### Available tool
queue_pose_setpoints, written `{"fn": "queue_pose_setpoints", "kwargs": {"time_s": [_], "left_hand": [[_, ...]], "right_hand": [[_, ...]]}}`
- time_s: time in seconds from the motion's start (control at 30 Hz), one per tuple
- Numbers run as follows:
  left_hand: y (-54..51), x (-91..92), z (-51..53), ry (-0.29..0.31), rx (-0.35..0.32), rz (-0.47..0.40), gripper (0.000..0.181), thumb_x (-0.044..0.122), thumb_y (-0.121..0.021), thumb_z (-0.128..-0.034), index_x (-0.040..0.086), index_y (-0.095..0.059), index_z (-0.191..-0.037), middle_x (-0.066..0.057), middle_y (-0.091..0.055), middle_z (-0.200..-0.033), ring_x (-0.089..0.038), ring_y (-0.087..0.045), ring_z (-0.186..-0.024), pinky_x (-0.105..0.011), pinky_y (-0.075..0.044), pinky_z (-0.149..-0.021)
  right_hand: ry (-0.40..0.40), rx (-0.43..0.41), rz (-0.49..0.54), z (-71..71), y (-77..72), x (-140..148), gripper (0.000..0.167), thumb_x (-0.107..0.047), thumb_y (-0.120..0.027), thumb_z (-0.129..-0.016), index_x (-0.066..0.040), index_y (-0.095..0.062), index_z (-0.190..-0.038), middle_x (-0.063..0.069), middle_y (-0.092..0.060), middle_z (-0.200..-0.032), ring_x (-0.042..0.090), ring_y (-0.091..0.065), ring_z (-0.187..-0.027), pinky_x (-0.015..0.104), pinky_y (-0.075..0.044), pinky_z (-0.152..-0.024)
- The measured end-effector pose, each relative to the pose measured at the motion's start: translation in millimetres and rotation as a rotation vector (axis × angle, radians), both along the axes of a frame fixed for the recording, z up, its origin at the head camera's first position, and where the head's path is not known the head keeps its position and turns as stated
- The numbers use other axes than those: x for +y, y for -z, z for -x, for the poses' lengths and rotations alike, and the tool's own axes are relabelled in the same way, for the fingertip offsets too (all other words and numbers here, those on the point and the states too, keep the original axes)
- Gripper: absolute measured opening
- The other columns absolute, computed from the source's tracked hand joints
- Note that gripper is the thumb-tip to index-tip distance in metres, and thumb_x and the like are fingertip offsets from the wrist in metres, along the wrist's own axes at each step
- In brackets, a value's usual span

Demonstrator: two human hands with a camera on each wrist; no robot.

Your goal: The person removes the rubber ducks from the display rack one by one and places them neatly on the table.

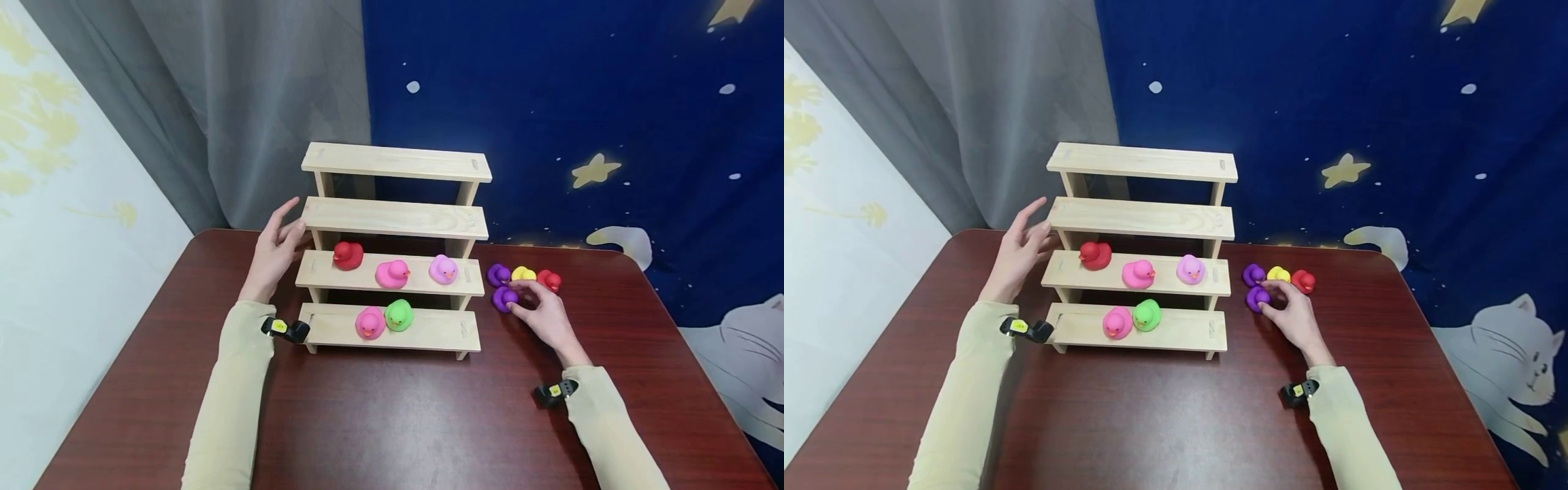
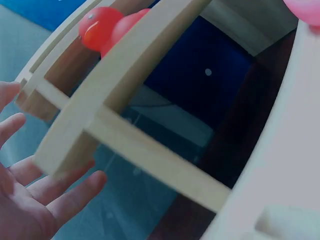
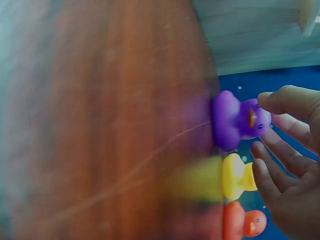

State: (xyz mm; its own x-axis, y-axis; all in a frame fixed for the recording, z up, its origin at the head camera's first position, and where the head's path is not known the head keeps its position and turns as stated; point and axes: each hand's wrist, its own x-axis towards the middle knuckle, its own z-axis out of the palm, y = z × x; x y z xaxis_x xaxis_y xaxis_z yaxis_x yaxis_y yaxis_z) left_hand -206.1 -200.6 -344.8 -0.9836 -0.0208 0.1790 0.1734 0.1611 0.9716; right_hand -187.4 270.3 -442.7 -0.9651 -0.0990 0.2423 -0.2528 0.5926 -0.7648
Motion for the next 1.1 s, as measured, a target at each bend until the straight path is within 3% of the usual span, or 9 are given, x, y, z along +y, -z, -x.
{"fn": "queue_pose_setpoints", "kwargs": {"time_s": [0.23, 0.4, 0.5, 0.63, 0.73, 0.97, 1.1], "left_hand": [[28.4, -15.4, 7.8, 0.004, -0.004, -0.024, 0.054, 0.026, -0.053, -0.1007, 0.027, -0.034, -0.151, -0.021, -0.045, -0.142, -0.041, -0.049, -0.122, -0.057, -0.039, -0.095], [40.2, -22.6, 6.2, -0.001, 0.0, -0.035, 0.053, 0.028, -0.053, -0.1006, 0.027, -0.035, -0.151, -0.021, -0.044, -0.143, -0.042, -0.051, -0.12, -0.054, -0.041, -0.094], [45.1, -26.6, 3.5, -0.009, -0.007, -0.038, 0.053, 0.027, -0.052, -0.101, 0.025, -0.034, -0.151, -0.021, -0.044, -0.143, -0.042, -0.051, -0.119, -0.054, -0.041, -0.094], [51.7, -29.6, -1.1, -0.009, -0.012, -0.043, 0.053, 0.025, -0.051, -0.1016, 0.024, -0.034, -0.151, -0.022, -0.044, -0.143, -0.042, -0.051, -0.119, -0.054, -0.041, -0.093], [56.6, -30.5, -5.1, -0.01, -0.011, -0.032, 0.052, 0.026, -0.051, -0.1016, 0.024, -0.034, -0.151, -0.024, -0.043, -0.143, -0.041, -0.052, -0.119, -0.052, -0.042, -0.092], [67.1, -32.6, -11.6, -0.011, -0.008, 0.02, 0.051, 0.028, -0.053, -0.1004, 0.028, -0.038, -0.149, -0.024, -0.045, -0.141, -0.02, -0.061, -0.109, -0.041, -0.048, -0.089], [71.8, -34.5, -14.6, 0.005, -0.002, 0.039, 0.051, 0.028, -0.054, -0.1001, 0.029, -0.039, -0.148, -0.025, -0.045, -0.141, -0.017, -0.062, -0.107, -0.038, -0.05, -0.087]], "right_hand": [[0.021, 0.051, 0.05, -0.3, -15.7, -5.3, 0.037, 0.0, -0.076, -0.082, 0.002, -0.063, -0.116, 0.022, -0.063, -0.113, 0.037, -0.059, -0.102, 0.021, -0.045, -0.085], [0.022, 0.095, 0.072, -2.9, -33.4, -13.0, 0.035, 0.001, -0.075, -0.082, 0.002, -0.065, -0.116, 0.022, -0.064, -0.112, 0.014, -0.059, -0.096, 0.016, -0.046, -0.08], [0.018, 0.11, 0.097, -10.3, -52.4, -22.3, 0.034, 0.004, -0.073, -0.083, 0.005, -0.064, -0.115, 0.025, -0.063, -0.111, -0.001, -0.055, -0.095, 0.01, -0.042, -0.08], [0.021, 0.111, 0.09, -20.6, -76.3, -35.3, 0.033, 0.004, -0.07, -0.084, 0.007, -0.062, -0.115, 0.025, -0.063, -0.113, -0.006, -0.051, -0.096, 0.011, -0.04, -0.081], [0.01, 0.112, 0.082, -23.1, -85.4, -41.5, 0.033, 0.004, -0.07, -0.085, 0.007, -0.062, -0.116, 0.023, -0.063, -0.114, -0.001, -0.053, -0.098, 0.014, -0.04, -0.082], [-0.057, 0.131, 0.125, -23.5, -96.9, -53.6, 0.031, 0.004, -0.069, -0.085, 0.009, -0.062, -0.116, 0.024, -0.063, -0.114, 0.036, -0.056, -0.109, 0.018, -0.038, -0.09], [-0.091, 0.113, 0.138, -24.3, -102.0, -58.7, 0.032, 0.004, -0.068, -0.087, 0.008, -0.062, -0.118, 0.022, -0.063, -0.116, 0.032, -0.056, -0.109, 0.017, -0.038, -0.091]]}}
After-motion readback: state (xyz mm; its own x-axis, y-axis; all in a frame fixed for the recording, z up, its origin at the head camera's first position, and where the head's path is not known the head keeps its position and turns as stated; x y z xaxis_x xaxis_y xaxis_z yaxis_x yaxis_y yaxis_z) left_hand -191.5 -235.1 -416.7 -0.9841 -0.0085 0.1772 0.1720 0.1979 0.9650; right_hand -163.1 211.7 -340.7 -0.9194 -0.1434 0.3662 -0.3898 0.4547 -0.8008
